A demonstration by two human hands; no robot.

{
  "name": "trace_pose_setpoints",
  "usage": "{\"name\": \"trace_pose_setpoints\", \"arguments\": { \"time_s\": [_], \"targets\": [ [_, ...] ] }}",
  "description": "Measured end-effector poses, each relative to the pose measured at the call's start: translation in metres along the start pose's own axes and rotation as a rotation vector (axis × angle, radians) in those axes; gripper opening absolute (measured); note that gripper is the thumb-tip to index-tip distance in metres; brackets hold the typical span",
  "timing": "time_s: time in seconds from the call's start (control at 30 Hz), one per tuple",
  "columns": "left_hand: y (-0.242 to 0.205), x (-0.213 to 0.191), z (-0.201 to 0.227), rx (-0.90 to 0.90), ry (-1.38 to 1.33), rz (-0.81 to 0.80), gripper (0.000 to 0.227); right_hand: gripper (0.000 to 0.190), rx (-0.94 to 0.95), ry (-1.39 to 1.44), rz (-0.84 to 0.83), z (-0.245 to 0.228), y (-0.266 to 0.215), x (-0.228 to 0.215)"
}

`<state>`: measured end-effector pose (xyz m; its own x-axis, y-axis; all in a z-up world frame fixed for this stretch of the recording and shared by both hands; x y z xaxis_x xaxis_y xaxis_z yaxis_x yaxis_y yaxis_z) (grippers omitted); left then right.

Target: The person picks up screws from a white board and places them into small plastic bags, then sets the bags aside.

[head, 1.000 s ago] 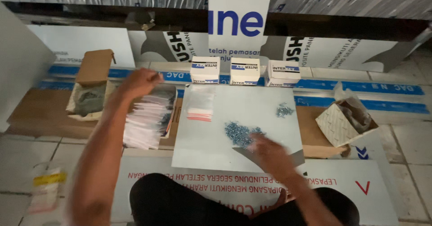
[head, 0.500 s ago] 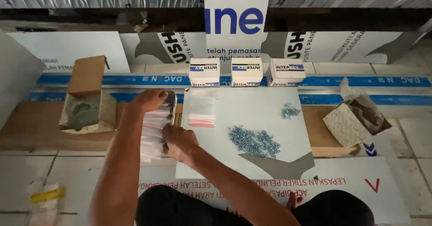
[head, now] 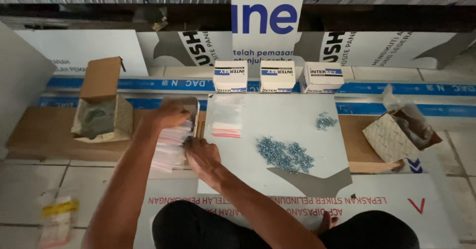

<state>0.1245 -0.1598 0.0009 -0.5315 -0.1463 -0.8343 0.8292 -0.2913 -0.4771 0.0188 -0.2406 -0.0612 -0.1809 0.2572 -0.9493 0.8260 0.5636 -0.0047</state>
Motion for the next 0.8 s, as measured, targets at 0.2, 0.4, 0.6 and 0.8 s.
{"name": "trace_pose_setpoints", "arguments": {
  "time_s": [0.2, 0.4, 0.6, 0.8],
  "targets": [
    [0.022, 0.038, -0.036, -0.119, -0.092, -0.130, 0.071, 0.012, 0.008, -0.110, 0.074, 0.005, 0.005, 0.022],
    [-0.002, 0.014, -0.015, -0.130, -0.245, -0.048, 0.065, 0.016, 0.043, -0.061, 0.069, 0.010, 0.005, 0.014],
    [0.007, 0.005, -0.029, -0.287, -0.138, -0.022, 0.044, 0.038, 0.007, -0.014, -0.158, -0.007, -0.025, -0.043],
    [-0.068, -0.053, 0.024, -0.145, -0.395, 0.147, 0.074, 0.012, 0.003, -0.095, -0.086, 0.056, -0.027, -0.062]
  ]
}}
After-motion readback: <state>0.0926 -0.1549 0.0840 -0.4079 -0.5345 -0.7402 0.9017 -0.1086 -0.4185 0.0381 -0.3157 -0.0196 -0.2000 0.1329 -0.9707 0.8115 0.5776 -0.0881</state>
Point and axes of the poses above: each hand's wrist, its own y-axis towards the middle knuckle, its own x-axis out of the palm, z = x × y, the point moved 7 cm from there along y, towards the middle knuckle, and after that the axes turned 5 degrees about -z, right-handed, at the moved point
